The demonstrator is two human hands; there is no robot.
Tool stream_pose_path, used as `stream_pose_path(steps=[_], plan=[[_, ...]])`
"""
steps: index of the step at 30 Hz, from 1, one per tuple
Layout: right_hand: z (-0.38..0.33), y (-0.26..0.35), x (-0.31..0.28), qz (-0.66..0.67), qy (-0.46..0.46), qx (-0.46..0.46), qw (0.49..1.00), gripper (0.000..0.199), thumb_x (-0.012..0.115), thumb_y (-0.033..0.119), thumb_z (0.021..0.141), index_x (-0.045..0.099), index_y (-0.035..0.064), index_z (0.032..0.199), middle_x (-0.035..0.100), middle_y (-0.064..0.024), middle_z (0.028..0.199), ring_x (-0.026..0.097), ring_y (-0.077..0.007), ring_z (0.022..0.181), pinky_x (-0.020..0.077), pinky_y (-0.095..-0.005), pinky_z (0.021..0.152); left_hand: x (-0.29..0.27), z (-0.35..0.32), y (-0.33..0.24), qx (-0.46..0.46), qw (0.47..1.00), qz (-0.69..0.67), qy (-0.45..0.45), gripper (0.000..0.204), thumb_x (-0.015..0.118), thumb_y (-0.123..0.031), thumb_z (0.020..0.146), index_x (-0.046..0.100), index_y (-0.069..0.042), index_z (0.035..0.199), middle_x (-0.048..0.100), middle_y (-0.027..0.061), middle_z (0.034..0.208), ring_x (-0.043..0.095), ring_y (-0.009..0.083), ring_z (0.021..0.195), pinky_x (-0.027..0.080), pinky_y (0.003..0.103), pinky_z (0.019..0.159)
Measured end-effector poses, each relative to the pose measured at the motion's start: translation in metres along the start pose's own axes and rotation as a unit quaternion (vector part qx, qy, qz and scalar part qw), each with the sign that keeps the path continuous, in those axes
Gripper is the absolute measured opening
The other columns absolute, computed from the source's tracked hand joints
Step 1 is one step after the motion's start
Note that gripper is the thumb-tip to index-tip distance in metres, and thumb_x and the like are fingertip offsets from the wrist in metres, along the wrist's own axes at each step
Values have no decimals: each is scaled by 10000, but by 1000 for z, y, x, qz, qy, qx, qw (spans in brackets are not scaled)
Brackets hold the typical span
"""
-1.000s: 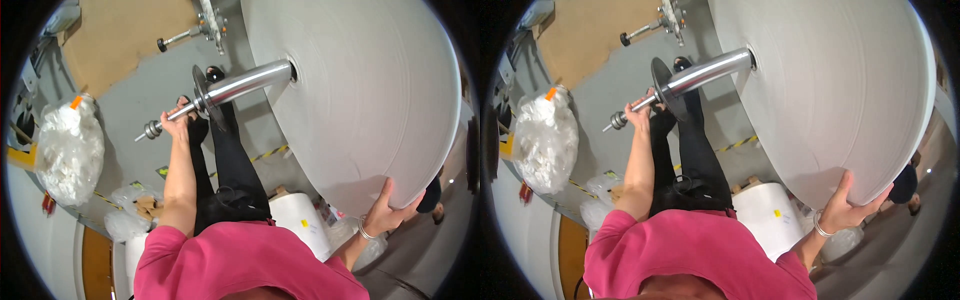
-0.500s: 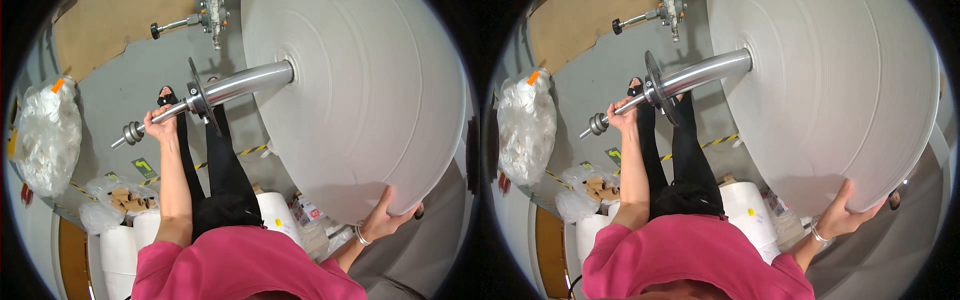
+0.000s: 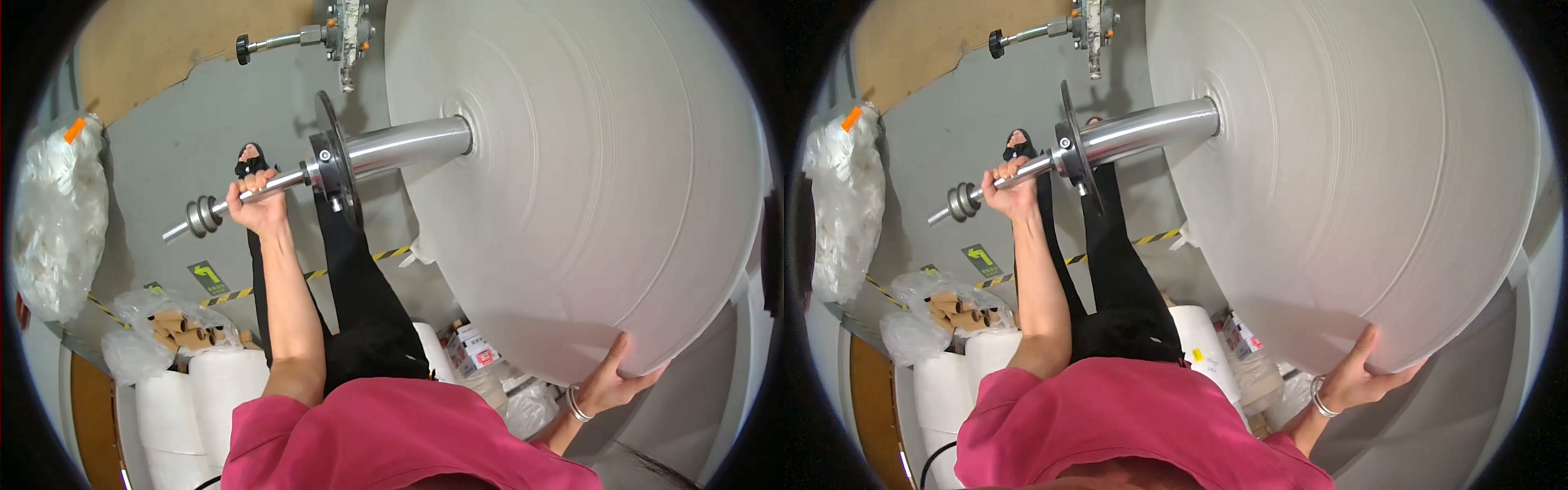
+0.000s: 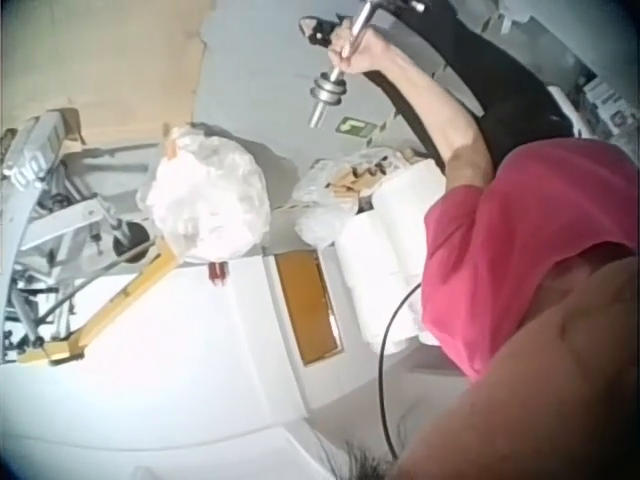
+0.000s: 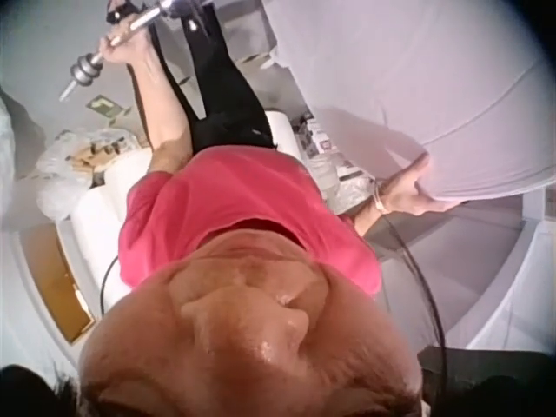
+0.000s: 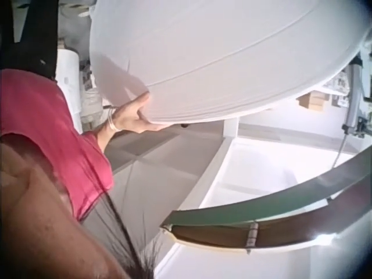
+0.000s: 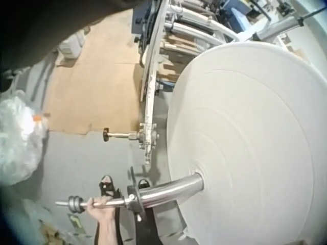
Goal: Replacing a finished paper roll with a new one on a machine spindle within a paper mill.
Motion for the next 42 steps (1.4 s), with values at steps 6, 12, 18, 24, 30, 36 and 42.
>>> stream_pose_path(steps=[6,12,18,24,30,36,42], plan=[[-4,12,-6,0,-8,-4,1000,626,613,108,705,254,-13,1204,351,-174,1190,415,-264,1030,360,-358,858,-26,26,10,3,998,-23,-59,182,465,-130,685,337,-107,558,291,-7,468,312,126,444,328,295,547],[-5,23,-14,1,-20,18,1000,622,611,97,705,255,-24,1200,359,-168,1181,417,-256,1022,359,-347,858,-17,5,17,-13,998,-56,14,222,485,-169,664,352,-105,497,340,12,485,320,133,482,320,308,575],[-5,17,-18,35,-33,-2,999,609,614,98,701,275,-23,1192,361,-167,1178,416,-255,1021,356,-347,859,-31,20,24,-14,997,-75,26,219,471,-168,685,371,-104,500,365,10,465,359,141,475,329,303,584],[-9,39,-16,37,-44,-38,998,601,615,111,704,282,-25,1186,367,-168,1176,414,-255,1023,356,-346,856,-31,7,27,-12,997,-72,7,202,472,-164,678,400,-102,500,403,25,475,371,151,485,332,327,618],[-8,27,-15,15,-46,-68,997,572,608,161,725,307,-21,1176,415,-161,1133,454,-228,977,375,-321,836,-33,21,31,-3,990,-104,92,242,434,-174,692,295,-120,501,302,-6,460,328,124,472,293,291,571],[-16,16,-1,65,-27,-92,993,594,610,98,712,281,-16,1193,391,-158,1159,424,-248,1020,367,-337,846,-57,20,47,-14,998,-37,-42,192,475,-156,710,412,-85,544,425,51,524,415,200,558,340,369,673],[-18,27,-3,28,-31,-140,989,568,608,86,714,311,16,1193,414,-153,1140,446,-220,992,379,-319,829,-57,15,44,-80,991,-46,-99,139,466,-137,729,428,-39,638,472,86,600,452,232,643,355,377,721]])
Point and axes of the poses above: each hand's wrist, its own z-axis towards the middle knuckle, its own x-axis out of the palm, y = z × x, the point moved 3 cm from there along z, towards the middle knuckle
